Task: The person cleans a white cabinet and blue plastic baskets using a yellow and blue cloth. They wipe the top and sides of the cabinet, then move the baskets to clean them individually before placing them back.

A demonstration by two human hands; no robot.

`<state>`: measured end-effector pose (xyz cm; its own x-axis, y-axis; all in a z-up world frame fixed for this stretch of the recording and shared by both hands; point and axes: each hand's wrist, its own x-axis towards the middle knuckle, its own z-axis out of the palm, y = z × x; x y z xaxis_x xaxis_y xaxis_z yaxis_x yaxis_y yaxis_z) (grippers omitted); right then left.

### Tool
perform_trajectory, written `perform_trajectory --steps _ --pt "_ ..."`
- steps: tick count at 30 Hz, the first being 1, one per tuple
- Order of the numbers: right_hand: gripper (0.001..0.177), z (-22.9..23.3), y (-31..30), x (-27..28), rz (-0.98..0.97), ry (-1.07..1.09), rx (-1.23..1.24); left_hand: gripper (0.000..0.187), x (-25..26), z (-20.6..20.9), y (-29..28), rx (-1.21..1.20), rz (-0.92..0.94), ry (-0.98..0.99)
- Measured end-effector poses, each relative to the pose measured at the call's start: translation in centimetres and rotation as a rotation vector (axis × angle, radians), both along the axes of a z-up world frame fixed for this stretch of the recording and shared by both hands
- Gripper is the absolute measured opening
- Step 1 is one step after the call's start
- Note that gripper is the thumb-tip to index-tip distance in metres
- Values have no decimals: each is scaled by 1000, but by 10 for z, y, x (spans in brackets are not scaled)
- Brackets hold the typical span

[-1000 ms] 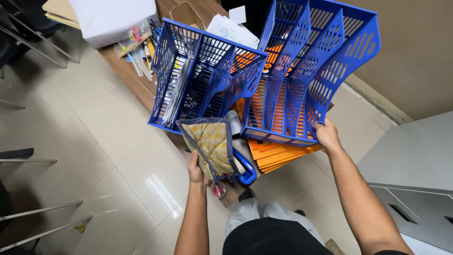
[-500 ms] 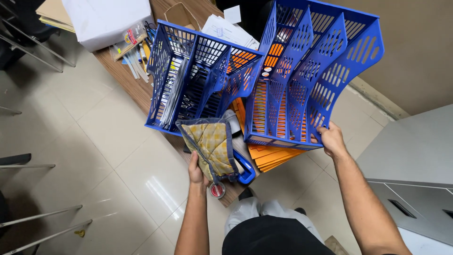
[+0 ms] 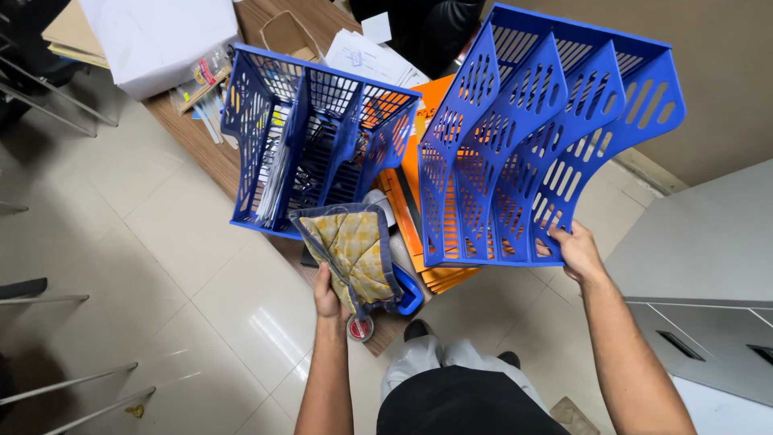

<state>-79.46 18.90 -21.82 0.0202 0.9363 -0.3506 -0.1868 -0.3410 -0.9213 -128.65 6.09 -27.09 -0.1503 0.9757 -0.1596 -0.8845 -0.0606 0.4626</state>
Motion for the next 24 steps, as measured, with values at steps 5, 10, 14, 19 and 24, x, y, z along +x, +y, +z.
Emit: perform_trajectory --steps 5,10,14,19,24 --pt "47 22 -13 17 -63 3 -23 61 21 5 4 -3 -49 -2" --pt "48 41 -29 78 -127 -50 -84 63 67 32 8 17 -114 58" --pt "40 67 -52 168 -178 -119 -135 65 142 58 23 65 -200 103" --pt "48 141 -101 290 -296 -27 14 66 256 49 52 25 -389 27" --pt "44 231 -169 409 -432 -212 22 69 397 53 80 95 -584 40"
